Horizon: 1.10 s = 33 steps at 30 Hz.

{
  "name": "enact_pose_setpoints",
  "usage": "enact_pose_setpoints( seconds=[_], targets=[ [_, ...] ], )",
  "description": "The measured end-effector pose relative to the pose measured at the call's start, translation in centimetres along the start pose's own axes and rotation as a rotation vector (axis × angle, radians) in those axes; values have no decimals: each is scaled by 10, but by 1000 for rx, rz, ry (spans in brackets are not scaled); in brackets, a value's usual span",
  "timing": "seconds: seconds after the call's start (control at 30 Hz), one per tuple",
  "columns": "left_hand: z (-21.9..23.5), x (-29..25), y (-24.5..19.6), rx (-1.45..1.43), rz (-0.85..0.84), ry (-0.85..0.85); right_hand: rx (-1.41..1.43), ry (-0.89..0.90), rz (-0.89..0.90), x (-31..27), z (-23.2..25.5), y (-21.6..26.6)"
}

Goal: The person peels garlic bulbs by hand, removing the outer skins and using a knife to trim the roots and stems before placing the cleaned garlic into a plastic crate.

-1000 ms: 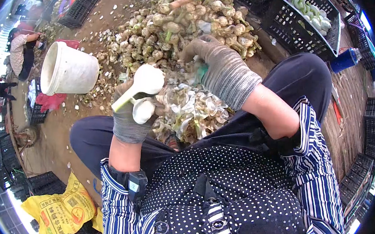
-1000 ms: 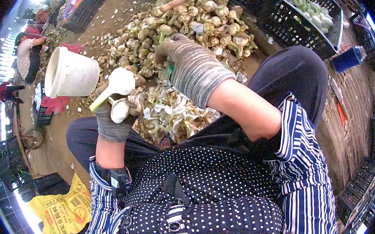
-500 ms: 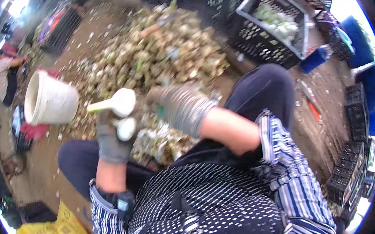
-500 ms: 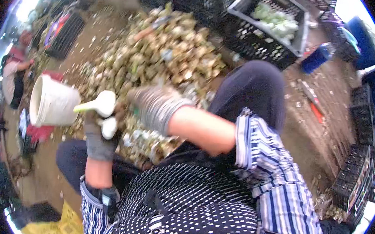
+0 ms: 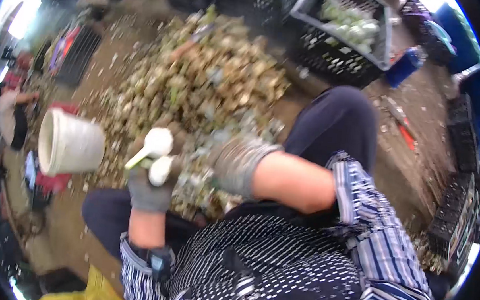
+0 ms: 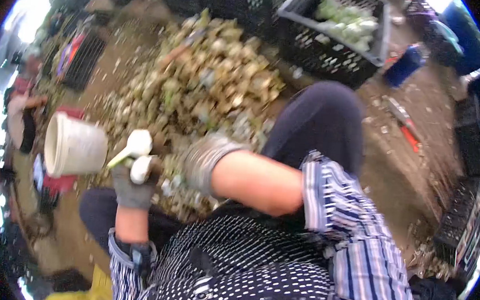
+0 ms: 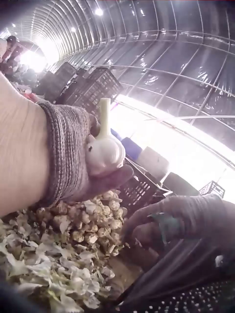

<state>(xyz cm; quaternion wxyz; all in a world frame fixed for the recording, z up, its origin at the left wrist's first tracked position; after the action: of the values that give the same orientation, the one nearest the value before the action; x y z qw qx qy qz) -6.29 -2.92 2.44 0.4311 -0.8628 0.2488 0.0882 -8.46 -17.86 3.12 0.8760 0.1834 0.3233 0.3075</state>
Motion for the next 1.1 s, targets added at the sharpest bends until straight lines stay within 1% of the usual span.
enact_pose_setpoints(
  seconds=[0.03,0.07,0.13,0.2,0.23,0.27,0.33,0.4,0.43,0.47,0.5,0.53,0.6,0.63,0.67,0.73,0.77,0.8,0.87,0.9,0.93,1.0,1.03,1.07,1.1],
  targets=[
    [3,7,4,-70,7,122,61,-126,-6,-7,3,-1],
    [0,10,8,-170,42,145,80,-149,-4,-12,5,0],
    [-2,18,13,-200,93,147,93,-65,-29,-18,8,5],
    [-1,26,19,-216,130,137,138,-77,12,-24,10,9],
    [7,33,22,-110,136,79,159,-94,27,-28,10,8],
    [5,34,26,-39,159,-66,185,-72,78,-27,7,8],
    [6,45,35,11,188,-49,229,-114,98,-37,12,9],
    [7,60,43,-33,232,11,261,-128,95,-34,9,5],
    [-2,72,43,5,272,-23,240,-117,87,-40,14,3],
    [-14,85,40,42,259,-26,223,-97,89,-45,18,3],
    [-28,101,35,142,179,-4,227,-135,101,-40,10,-3],
    [-62,113,22,238,97,9,222,-141,88,-39,10,-7],
    [-148,125,-6,196,0,185,208,-61,66,-35,7,-11],
    [-184,129,-18,192,-43,360,237,5,51,-28,3,-14],
    [-214,132,-27,189,-85,533,237,2,48,-23,0,-18],
    [-228,146,-39,215,-118,257,266,-51,21,-16,-5,-25],
    [-217,157,-44,239,-172,352,235,-86,12,-14,-5,-27],
    [-207,160,-51,245,-164,338,248,-80,23,-16,-3,-27],
    [-164,154,-65,267,-241,210,321,-164,-70,-20,8,-29],
    [-142,145,-71,253,-247,143,317,-243,-14,-24,10,-30],
    [-109,137,-76,259,-238,78,316,-323,38,-30,12,-30],
    [-55,121,-88,429,-289,159,349,-240,-4,-27,14,-26],
    [-36,107,-91,424,-305,80,312,-167,-2,-23,12,-25],
    [-16,94,-93,418,-311,53,356,-184,12,-17,10,-26],
    [1,82,-91,339,-257,21,335,-157,2,-8,5,-28]
  ],
)
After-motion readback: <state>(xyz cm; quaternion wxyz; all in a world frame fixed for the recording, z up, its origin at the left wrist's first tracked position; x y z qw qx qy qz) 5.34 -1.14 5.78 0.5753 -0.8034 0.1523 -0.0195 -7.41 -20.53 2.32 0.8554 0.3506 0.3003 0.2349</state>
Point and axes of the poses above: each hand's wrist, its own x-axis towards the middle knuckle, its own z-axis out of the back of the hand, y = z × x, the point moved 4 cm from there along x, towards the middle knuckle, and after that the axes turned 15 degrees about x, right-handed, at the moved point
